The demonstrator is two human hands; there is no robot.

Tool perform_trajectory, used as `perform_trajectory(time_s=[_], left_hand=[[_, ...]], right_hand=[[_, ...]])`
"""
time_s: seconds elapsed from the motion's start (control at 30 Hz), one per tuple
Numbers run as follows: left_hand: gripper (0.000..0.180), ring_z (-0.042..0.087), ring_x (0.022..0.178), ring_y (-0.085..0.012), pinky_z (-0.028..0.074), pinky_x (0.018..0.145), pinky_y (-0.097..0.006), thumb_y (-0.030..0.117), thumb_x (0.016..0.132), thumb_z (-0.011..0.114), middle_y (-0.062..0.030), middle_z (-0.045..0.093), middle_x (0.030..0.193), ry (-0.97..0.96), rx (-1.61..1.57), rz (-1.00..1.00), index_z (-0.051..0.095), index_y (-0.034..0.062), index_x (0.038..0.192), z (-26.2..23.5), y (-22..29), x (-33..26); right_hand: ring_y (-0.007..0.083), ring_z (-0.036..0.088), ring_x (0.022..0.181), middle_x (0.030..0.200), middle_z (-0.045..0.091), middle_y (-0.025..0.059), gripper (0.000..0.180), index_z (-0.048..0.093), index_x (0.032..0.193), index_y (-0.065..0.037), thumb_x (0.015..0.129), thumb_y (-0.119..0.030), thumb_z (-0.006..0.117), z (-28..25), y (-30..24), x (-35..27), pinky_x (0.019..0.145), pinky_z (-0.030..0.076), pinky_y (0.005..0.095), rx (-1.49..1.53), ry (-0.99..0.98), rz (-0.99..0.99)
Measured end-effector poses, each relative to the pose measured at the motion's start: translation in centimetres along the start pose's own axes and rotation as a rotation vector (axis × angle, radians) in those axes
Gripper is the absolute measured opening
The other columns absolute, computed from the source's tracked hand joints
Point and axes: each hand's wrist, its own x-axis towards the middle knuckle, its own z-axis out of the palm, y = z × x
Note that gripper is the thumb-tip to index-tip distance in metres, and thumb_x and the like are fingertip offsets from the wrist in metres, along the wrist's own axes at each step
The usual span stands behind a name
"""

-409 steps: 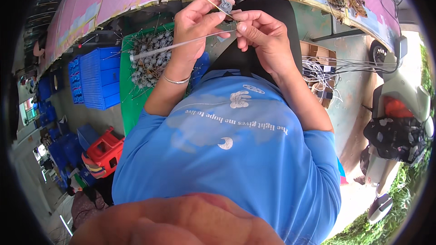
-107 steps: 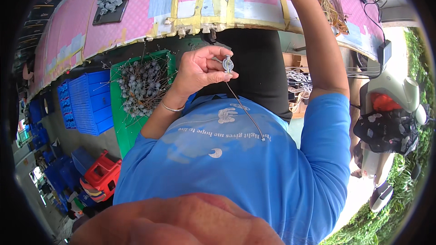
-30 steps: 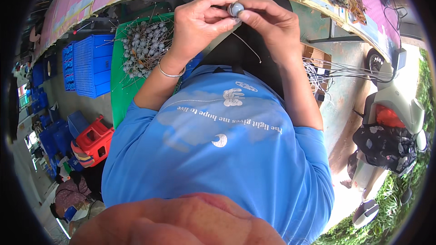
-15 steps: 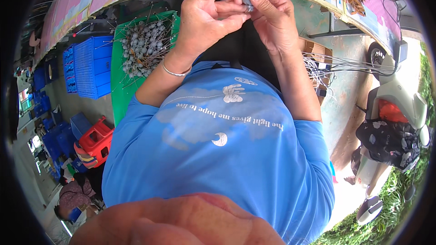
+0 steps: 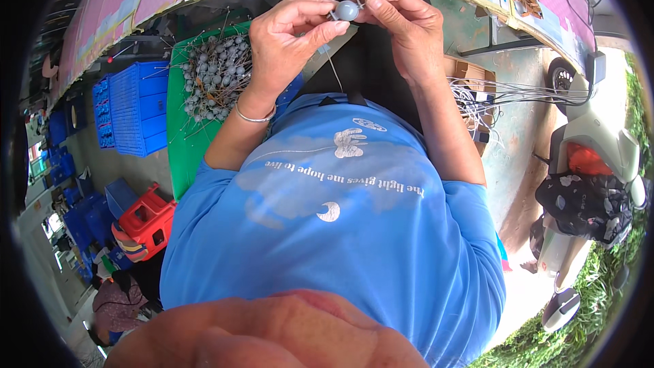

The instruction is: Threading wire through a plastic base and a star-shaped ornament to assemble decorative components.

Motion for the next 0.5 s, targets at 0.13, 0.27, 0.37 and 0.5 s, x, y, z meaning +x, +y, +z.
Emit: perform_trajectory(time_s=[0.13, 0.27, 0.37, 0.5], left_hand=[[0.019, 0.071, 0.078, -0.015, 0.06, 0.066, -0.025, 0.005, 0.077, 0.079, -0.0098, 0.071, 0.095, 0.022, 0.037, 0.056, 0.07, -0.0018, 0.092, -0.7, 0.0, -0.2], [0.017, 0.07, 0.077, -0.0139, 0.058, 0.062, -0.024, 0.005, 0.078, 0.079, -0.0081, 0.071, 0.095, -0.013, 0.027, 0.033, 0.071, -0.0009, 0.092, -1.4, 0.1, 0.0], [0.017, 0.069, 0.075, -0.0127, 0.057, 0.06, -0.023, 0.003, 0.08, 0.077, -0.0089, 0.069, 0.1, -0.059, 0.006, -0.032, 0.07, -0.0025, 0.094, -2.3, 0.6, 0.1], [0.015, 0.067, 0.065, -0.0107, 0.053, 0.054, -0.021, 0.002, 0.08, 0.077, -0.0078, 0.069, 0.093, -0.094, 0.005, -0.034, 0.068, -0.0018, 0.092, -2.8, 0.4, 0.1]], right_hand=[[0.0215, 0.069, 0.092, 0.104, 0.07, 0.0173, 0.016, 0.067, 0.102, 0.002, 0.097, -0.011, 0.059, 1.0, 0.5, -0.1, 0.083, 0.058, 0.0354, -0.043, 0.03, -0.082], [0.0218, 0.069, 0.092, 0.103, 0.07, 0.0176, 0.016, 0.066, 0.1, 0.002, 0.098, -0.011, 0.058, 2.0, 0.7, -0.2, 0.082, 0.058, 0.0357, -0.024, 0.073, -0.114], [0.0212, 0.069, 0.094, 0.104, 0.07, 0.0158, 0.014, 0.067, 0.103, 0.002, 0.095, -0.007, 0.061, 1.8, 0.4, 0.1, 0.085, 0.057, 0.0343, -0.047, -0.032, -0.097], [0.0192, 0.065, 0.097, 0.106, 0.069, 0.0111, 0.022, 0.067, 0.109, 0.002, 0.087, 0.001, 0.068, 2.0, -0.5, 0.3, 0.089, 0.053, 0.0309, -0.155, -0.185, -0.015]])
